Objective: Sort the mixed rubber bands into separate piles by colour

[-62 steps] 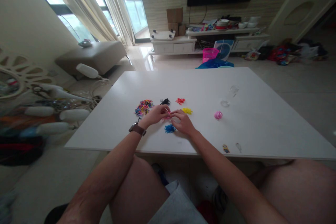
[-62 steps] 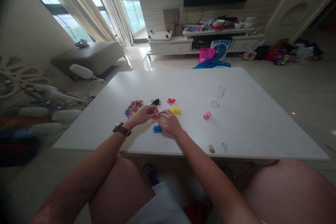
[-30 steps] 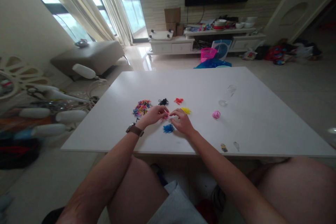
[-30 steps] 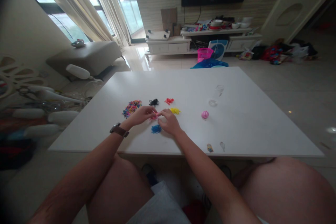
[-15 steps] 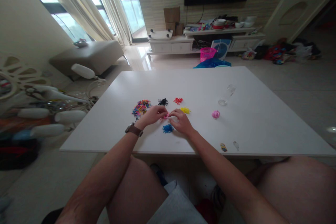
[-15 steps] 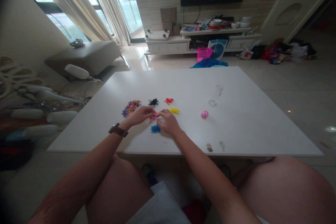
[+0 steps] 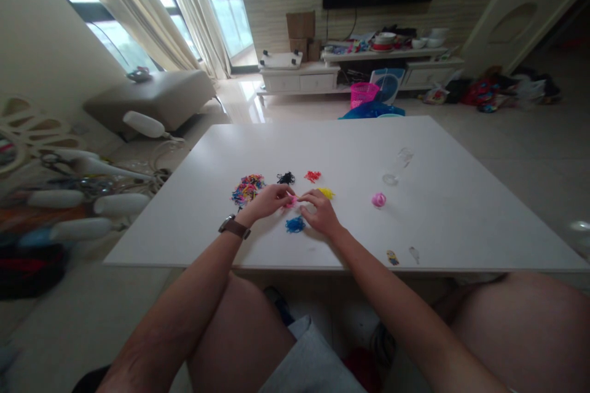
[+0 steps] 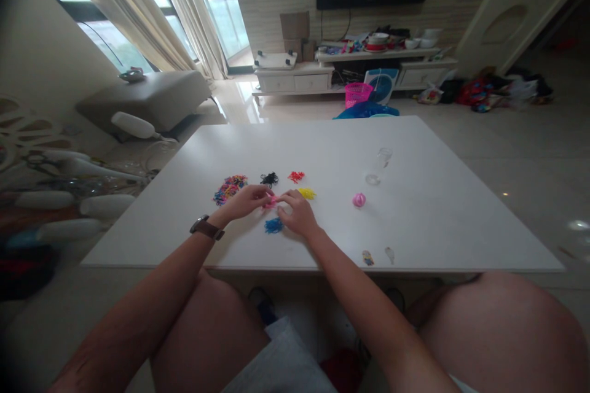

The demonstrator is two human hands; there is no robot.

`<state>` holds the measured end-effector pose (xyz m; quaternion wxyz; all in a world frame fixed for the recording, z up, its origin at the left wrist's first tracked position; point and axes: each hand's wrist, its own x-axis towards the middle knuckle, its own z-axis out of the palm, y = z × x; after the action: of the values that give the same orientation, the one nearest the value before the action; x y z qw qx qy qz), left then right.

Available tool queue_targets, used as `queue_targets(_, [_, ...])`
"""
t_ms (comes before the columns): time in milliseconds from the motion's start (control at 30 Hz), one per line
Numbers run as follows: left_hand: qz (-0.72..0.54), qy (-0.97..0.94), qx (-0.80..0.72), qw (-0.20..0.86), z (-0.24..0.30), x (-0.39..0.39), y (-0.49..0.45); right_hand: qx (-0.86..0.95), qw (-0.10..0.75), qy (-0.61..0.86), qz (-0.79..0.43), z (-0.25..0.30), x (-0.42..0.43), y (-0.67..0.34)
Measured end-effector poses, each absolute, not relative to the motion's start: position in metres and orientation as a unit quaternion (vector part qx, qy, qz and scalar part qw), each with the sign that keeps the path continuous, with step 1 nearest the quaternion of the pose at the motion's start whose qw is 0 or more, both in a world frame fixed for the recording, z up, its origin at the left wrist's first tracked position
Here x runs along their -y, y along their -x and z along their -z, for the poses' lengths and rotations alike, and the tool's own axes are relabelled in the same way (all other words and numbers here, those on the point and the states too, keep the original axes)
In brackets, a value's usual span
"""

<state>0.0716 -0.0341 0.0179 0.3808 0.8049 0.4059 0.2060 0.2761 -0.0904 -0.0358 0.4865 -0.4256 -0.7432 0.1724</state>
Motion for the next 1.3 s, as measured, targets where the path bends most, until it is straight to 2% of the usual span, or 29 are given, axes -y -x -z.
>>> queue_targets(167, [-0.253,-0.776,-0.458,0.352,-0.014,0.024,-0.06,0.657,0.498,0.564,-0.049,0.035,0.082,-0.303])
queue_targets(400, [-0.312,-0.675,-0.58,0.333,-0.01,0.006,-0.031,0.606,0.438,0.662,-0.043,0.04,0.078,-0.306])
queue_targets(600, [-0.3,-0.622,-0.684,0.235,-0.007,0.001,-0.01,0.606,0.424,0.672,-0.039,0.043,0.078,-0.305])
queue_targets(967, [-0.222,-0.724,-0.642,0.116,0.012,-0.009,-0.016,0.597,0.447,0.665,-0.049,0.041,0.078,-0.304])
queue_targets(1300, [-0.152,-0.731,-0.657,0.102,0.008,-0.008,-0.016,0.6,0.458,0.654,-0.05,0.04,0.078,-0.303])
